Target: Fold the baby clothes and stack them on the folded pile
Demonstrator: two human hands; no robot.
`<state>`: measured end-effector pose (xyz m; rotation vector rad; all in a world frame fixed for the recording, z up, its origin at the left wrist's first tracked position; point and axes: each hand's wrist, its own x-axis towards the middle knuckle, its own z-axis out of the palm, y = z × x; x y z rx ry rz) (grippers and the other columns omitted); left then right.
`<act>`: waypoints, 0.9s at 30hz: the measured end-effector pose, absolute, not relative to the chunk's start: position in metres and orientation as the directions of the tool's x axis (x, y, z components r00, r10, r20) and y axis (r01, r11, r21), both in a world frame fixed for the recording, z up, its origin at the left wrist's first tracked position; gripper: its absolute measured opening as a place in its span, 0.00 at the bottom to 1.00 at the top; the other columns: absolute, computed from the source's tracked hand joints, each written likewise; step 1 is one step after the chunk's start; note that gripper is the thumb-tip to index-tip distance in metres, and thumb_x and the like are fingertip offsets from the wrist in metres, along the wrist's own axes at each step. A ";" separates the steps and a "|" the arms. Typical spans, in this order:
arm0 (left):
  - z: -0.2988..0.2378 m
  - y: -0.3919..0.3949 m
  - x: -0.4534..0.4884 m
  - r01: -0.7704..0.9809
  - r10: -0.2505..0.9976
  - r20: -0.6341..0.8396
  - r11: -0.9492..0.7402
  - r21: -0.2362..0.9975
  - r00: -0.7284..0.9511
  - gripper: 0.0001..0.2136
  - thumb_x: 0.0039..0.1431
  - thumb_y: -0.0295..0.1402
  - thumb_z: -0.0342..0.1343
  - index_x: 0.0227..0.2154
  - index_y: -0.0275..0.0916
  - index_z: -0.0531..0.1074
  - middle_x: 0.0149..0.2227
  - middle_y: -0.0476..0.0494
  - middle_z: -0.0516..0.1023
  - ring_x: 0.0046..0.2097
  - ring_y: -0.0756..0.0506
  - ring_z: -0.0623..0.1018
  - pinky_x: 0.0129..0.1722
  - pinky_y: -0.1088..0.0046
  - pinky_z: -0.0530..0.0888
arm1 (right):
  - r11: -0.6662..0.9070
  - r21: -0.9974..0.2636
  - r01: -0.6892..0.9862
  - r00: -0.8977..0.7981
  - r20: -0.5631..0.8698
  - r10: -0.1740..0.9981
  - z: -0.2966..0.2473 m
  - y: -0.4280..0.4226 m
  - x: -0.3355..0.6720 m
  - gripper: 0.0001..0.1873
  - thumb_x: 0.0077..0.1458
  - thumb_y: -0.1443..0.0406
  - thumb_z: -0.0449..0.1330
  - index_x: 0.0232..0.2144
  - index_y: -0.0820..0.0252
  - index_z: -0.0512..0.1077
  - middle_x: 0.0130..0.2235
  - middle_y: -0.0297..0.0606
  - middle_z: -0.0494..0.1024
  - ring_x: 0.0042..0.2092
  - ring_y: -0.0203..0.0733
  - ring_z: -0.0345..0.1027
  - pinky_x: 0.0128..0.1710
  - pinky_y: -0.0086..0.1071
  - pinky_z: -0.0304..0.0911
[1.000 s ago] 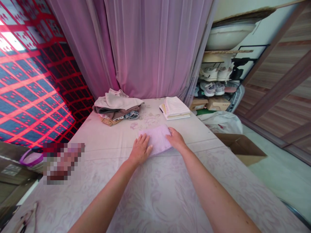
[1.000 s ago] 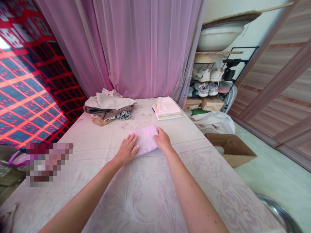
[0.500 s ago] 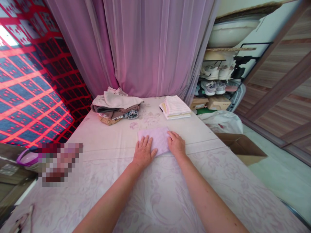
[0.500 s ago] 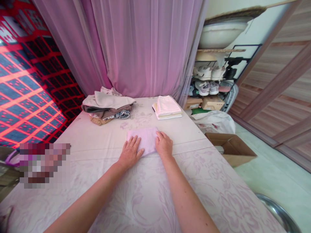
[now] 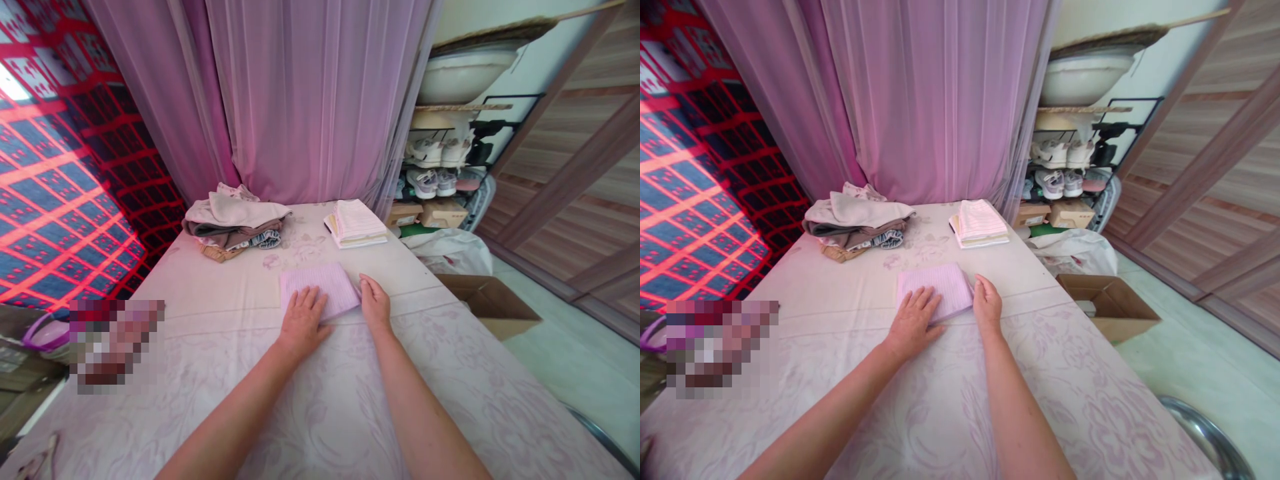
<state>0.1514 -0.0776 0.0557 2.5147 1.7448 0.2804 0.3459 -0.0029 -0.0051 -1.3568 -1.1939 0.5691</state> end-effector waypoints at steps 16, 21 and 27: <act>0.076 -0.079 0.188 0.936 0.938 -0.054 -0.345 -0.067 0.342 0.16 0.62 0.20 0.41 0.48 0.34 0.69 0.42 0.32 0.73 0.42 0.38 0.75 0.30 0.67 0.70 | 0.159 -0.987 0.030 0.414 0.157 0.897 0.001 -0.005 0.344 0.24 0.52 0.51 0.54 0.40 0.63 0.76 0.41 0.46 0.81 0.45 0.48 0.75 0.48 0.42 0.67; 0.080 -0.073 0.187 0.934 0.933 -0.083 -0.353 -0.046 0.349 0.16 0.60 0.19 0.41 0.45 0.33 0.71 0.41 0.32 0.74 0.42 0.38 0.77 0.32 0.67 0.71 | 0.160 -0.984 -0.075 0.441 0.111 0.890 0.003 -0.004 0.344 0.25 0.48 0.50 0.56 0.39 0.64 0.76 0.43 0.48 0.80 0.43 0.47 0.75 0.47 0.41 0.68; 0.116 -0.049 0.166 0.959 0.959 -0.006 -0.282 0.009 0.282 0.12 0.61 0.27 0.48 0.45 0.38 0.71 0.42 0.37 0.76 0.39 0.42 0.79 0.35 0.68 0.72 | 0.179 -0.957 -0.229 0.471 0.052 0.880 0.005 -0.003 0.345 0.24 0.44 0.50 0.60 0.37 0.63 0.76 0.44 0.48 0.80 0.42 0.47 0.76 0.45 0.41 0.69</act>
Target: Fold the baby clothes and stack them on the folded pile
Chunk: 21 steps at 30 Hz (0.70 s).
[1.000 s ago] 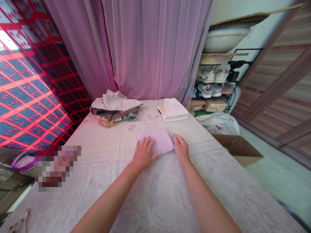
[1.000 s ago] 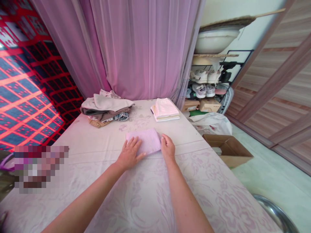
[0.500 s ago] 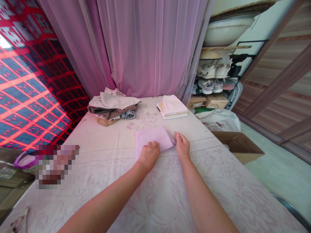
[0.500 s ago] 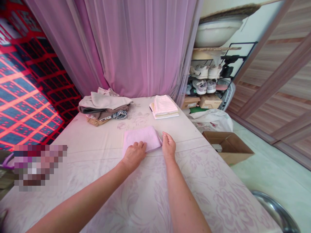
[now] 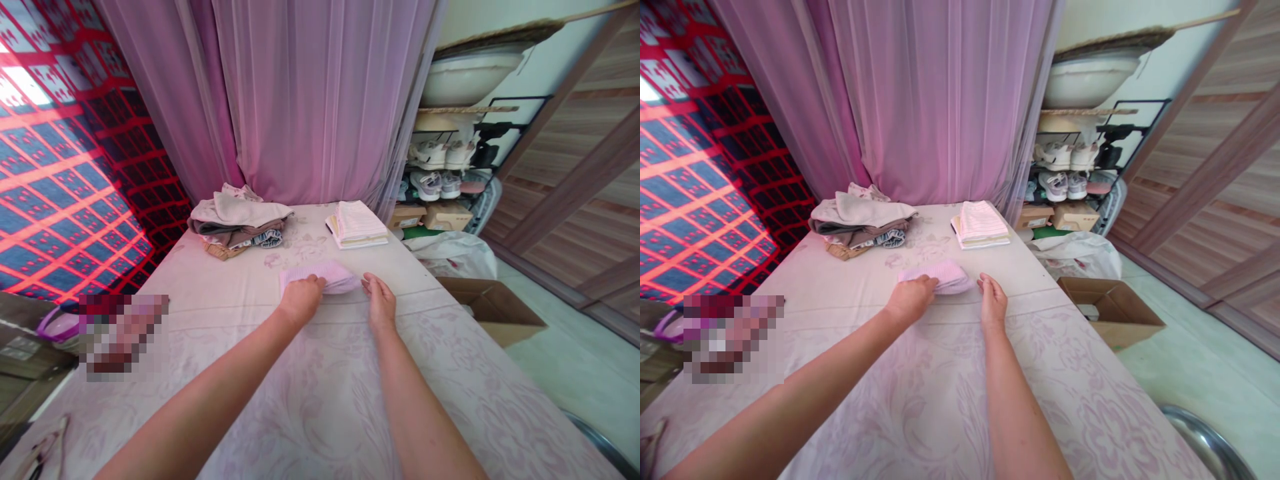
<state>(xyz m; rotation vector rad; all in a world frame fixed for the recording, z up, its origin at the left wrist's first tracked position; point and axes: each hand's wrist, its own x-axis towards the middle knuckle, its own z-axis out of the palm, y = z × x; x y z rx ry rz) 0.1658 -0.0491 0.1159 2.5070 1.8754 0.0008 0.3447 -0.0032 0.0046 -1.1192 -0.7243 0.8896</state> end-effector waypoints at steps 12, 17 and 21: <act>0.130 -0.021 0.076 0.380 0.957 -0.246 0.286 0.880 -0.151 0.15 0.55 0.40 0.53 0.38 0.36 0.75 0.33 0.42 0.80 0.35 0.44 0.79 0.35 0.69 0.75 | 0.171 -0.957 -0.235 0.446 0.050 0.894 0.004 -0.005 0.345 0.23 0.43 0.49 0.64 0.35 0.62 0.78 0.41 0.44 0.81 0.40 0.43 0.75 0.45 0.39 0.69; 0.084 -0.054 0.045 0.501 0.922 -0.171 0.336 0.798 -0.347 0.18 0.54 0.32 0.54 0.49 0.37 0.72 0.51 0.35 0.76 0.51 0.40 0.75 0.51 0.60 0.71 | 0.168 -0.980 -0.103 0.403 0.113 0.908 0.001 -0.006 0.345 0.24 0.45 0.50 0.61 0.36 0.62 0.77 0.41 0.45 0.81 0.41 0.44 0.75 0.46 0.40 0.68; 0.066 -0.083 0.050 0.709 0.982 0.072 0.076 0.701 -0.177 0.17 0.57 0.32 0.50 0.49 0.40 0.73 0.57 0.41 0.72 0.57 0.41 0.71 0.59 0.61 0.65 | 0.175 -0.975 0.138 0.320 0.211 0.924 0.006 -0.015 0.335 0.21 0.50 0.51 0.57 0.37 0.61 0.77 0.40 0.44 0.81 0.40 0.45 0.75 0.45 0.41 0.68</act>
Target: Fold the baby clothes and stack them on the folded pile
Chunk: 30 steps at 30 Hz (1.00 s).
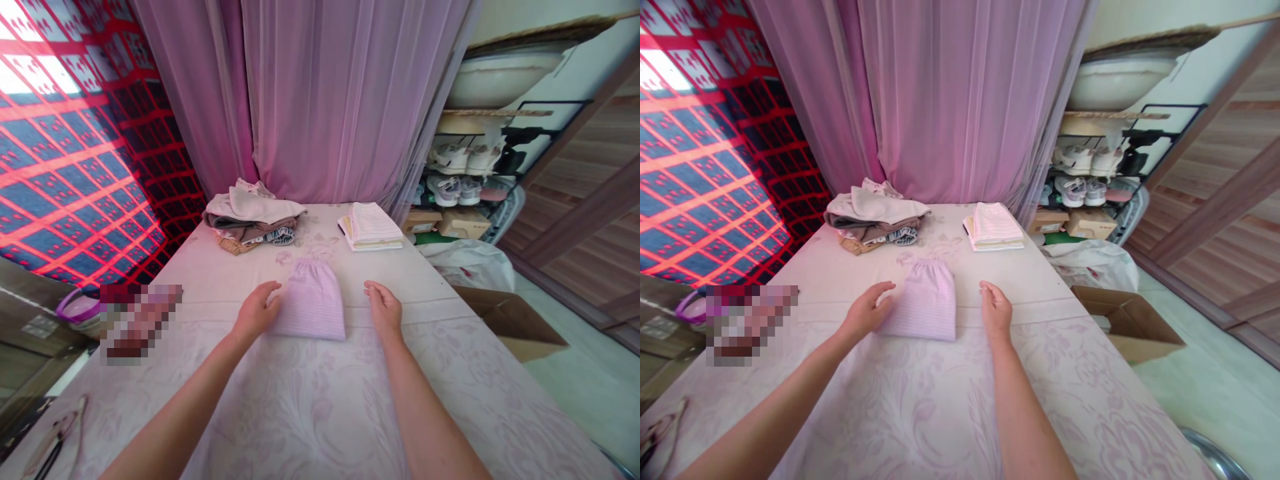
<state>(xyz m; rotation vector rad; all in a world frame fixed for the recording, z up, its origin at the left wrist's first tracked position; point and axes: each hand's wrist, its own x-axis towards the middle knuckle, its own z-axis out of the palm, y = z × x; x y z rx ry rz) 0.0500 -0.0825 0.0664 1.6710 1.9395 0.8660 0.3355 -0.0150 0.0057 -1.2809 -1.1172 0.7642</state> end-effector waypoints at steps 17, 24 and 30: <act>0.020 -0.115 0.098 0.950 0.907 0.353 -0.288 0.122 0.230 0.24 0.66 0.43 0.44 0.61 0.41 0.62 0.63 0.42 0.64 0.64 0.39 0.62 0.62 0.54 0.61 | 0.440 -0.262 0.859 -0.421 0.127 0.898 0.090 0.057 0.218 0.27 0.60 0.53 0.51 0.58 0.59 0.65 0.57 0.45 0.71 0.57 0.48 0.63 0.56 0.40 0.57; 0.020 -0.116 0.101 0.949 0.914 0.337 -0.285 0.132 0.227 0.22 0.65 0.43 0.46 0.61 0.55 0.59 0.65 0.44 0.61 0.64 0.37 0.61 0.60 0.51 0.62 | 0.424 -0.130 0.896 -0.418 0.073 0.906 0.074 0.075 0.201 0.21 0.59 0.48 0.51 0.41 0.53 0.76 0.45 0.40 0.78 0.45 0.44 0.72 0.44 0.33 0.62; 0.024 -0.116 0.104 0.934 0.938 0.278 -0.274 0.228 0.207 0.22 0.65 0.44 0.46 0.61 0.53 0.61 0.64 0.42 0.61 0.65 0.35 0.60 0.59 0.47 0.61 | 0.373 -0.177 0.911 -0.355 0.123 0.927 0.053 0.083 0.201 0.19 0.62 0.52 0.50 0.37 0.53 0.77 0.43 0.40 0.79 0.42 0.44 0.72 0.42 0.34 0.62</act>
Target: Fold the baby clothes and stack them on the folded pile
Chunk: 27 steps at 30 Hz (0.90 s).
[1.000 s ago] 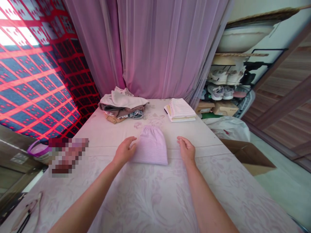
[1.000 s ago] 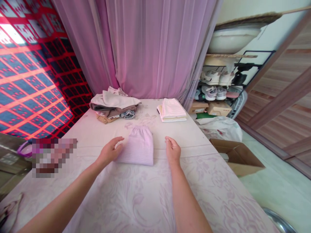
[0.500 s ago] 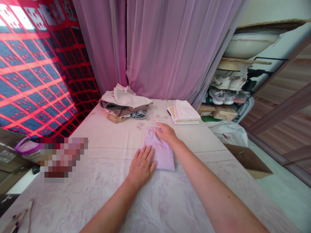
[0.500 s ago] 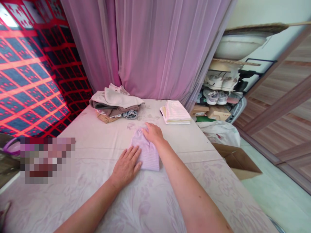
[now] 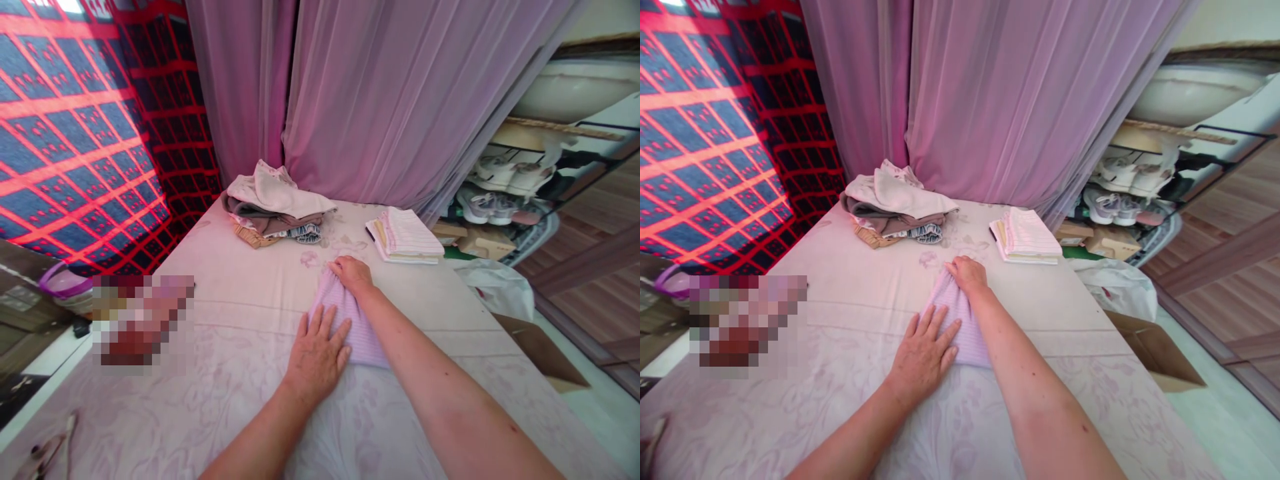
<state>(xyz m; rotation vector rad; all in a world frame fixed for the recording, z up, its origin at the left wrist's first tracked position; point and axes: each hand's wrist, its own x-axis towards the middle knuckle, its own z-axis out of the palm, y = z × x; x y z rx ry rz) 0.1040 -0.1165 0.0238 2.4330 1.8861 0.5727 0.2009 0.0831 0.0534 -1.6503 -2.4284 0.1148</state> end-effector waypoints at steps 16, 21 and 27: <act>0.028 -0.111 0.100 0.840 0.952 0.290 -0.235 0.490 0.097 0.23 0.61 0.40 0.49 0.57 0.37 0.65 0.62 0.37 0.65 0.64 0.36 0.62 0.61 0.52 0.61 | 0.610 -0.190 0.769 -0.601 0.108 0.792 0.036 0.033 0.232 0.25 0.64 0.60 0.44 0.62 0.54 0.61 0.66 0.42 0.57 0.67 0.48 0.45 0.64 0.54 0.40; 0.034 -0.096 0.047 0.435 0.948 0.075 0.071 0.898 -0.309 0.14 0.60 0.34 0.43 0.43 0.40 0.72 0.38 0.44 0.80 0.41 0.46 0.79 0.44 0.67 0.75 | 0.598 -0.237 0.765 -0.581 0.147 0.801 0.042 0.035 0.233 0.23 0.63 0.60 0.47 0.58 0.53 0.65 0.64 0.42 0.62 0.66 0.48 0.49 0.64 0.53 0.42; 0.037 -0.094 0.013 0.216 0.948 -0.118 0.187 0.958 -0.294 0.11 0.55 0.38 0.48 0.35 0.40 0.72 0.29 0.50 0.77 0.30 0.49 0.78 0.31 0.75 0.73 | 0.341 -0.441 0.830 -0.178 0.370 0.912 0.039 0.011 0.277 0.23 0.57 0.59 0.51 0.52 0.58 0.71 0.53 0.45 0.75 0.51 0.47 0.69 0.51 0.41 0.63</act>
